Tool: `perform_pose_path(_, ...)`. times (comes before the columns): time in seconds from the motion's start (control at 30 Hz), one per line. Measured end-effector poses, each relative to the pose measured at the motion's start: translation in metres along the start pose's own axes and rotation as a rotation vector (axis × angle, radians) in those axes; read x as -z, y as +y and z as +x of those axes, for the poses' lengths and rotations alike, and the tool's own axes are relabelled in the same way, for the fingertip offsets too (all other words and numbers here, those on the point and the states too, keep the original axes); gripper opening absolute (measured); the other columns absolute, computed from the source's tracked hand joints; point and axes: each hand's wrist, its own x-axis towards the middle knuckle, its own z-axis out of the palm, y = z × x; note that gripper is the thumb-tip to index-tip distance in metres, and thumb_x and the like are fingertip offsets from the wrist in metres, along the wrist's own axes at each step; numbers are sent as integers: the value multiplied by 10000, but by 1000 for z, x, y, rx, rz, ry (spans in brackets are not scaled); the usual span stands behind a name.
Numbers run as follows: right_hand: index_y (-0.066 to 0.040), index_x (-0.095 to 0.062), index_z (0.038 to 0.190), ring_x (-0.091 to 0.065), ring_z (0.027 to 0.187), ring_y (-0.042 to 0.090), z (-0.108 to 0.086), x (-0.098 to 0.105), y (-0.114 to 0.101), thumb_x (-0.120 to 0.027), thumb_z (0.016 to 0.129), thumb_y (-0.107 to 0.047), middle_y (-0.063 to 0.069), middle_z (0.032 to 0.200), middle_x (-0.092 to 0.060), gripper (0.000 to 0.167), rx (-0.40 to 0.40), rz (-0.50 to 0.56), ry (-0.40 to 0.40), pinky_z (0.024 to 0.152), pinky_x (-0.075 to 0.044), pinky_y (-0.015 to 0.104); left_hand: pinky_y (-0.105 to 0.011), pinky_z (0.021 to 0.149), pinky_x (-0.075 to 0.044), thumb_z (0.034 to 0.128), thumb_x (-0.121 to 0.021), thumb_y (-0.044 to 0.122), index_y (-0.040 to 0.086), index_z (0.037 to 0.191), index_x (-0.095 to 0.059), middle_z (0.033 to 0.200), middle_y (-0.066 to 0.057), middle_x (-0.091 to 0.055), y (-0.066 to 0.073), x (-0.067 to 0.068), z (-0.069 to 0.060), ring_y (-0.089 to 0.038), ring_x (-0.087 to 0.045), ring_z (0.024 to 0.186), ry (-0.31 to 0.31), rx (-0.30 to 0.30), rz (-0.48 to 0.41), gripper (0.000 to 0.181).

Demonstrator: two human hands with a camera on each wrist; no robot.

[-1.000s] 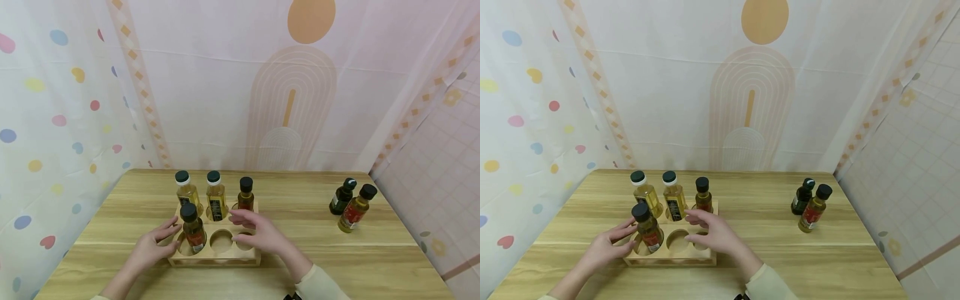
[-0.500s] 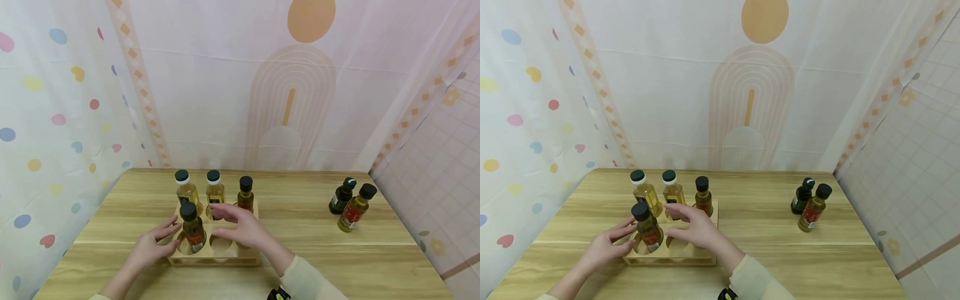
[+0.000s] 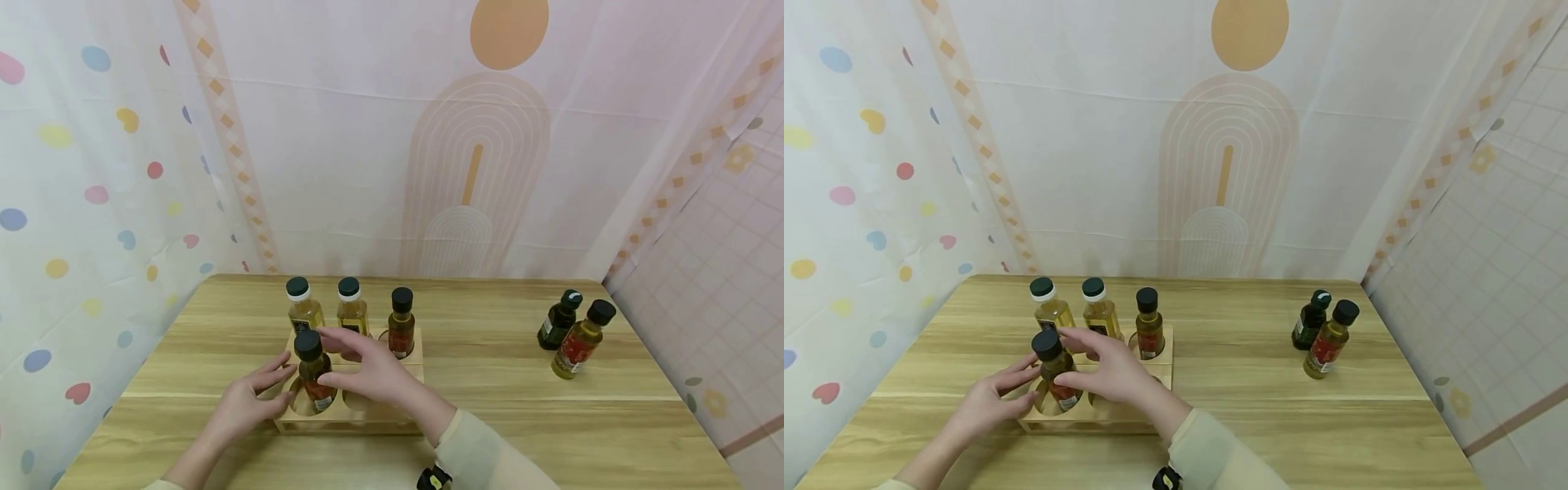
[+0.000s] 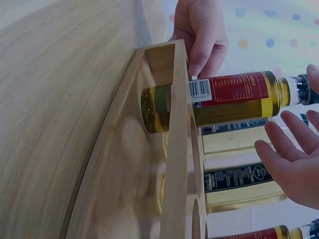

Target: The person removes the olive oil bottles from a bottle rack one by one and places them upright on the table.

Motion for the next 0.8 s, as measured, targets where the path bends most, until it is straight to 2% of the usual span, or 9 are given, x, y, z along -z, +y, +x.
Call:
perform_pose_path(0.37,-192,-512,1452,-603,1137,59,10,-8,-4,-740,912,-211,-22,1279,-649,586,43,-17,25,996,-464,274,-610,1022,-388,881,-765,185,48,1299,-655,1492,-76,-465,-1,0,0,-402,-429,1337,7,-10,7,453)
perform_pose_path(0.6,-181,-534,1432,-600,1149,71,14,-8,-10,-736,915,-227,-33,1264,-657,557,17,16,22,988,-458,261,-621,1023,-378,885,-762,190,43,1304,-650,1494,-77,-462,-2,0,0,-411,-423,1339,4,-16,-2,457)
perform_pose_path(0.8,-164,-574,1385,-626,1084,54,16,-11,-14,-733,919,-211,-39,1163,-696,495,27,24,49,945,-484,248,-639,1027,-364,890,-759,209,58,1307,-651,1494,-76,-463,-1,0,0,-411,-418,1344,2,-9,-7,456)
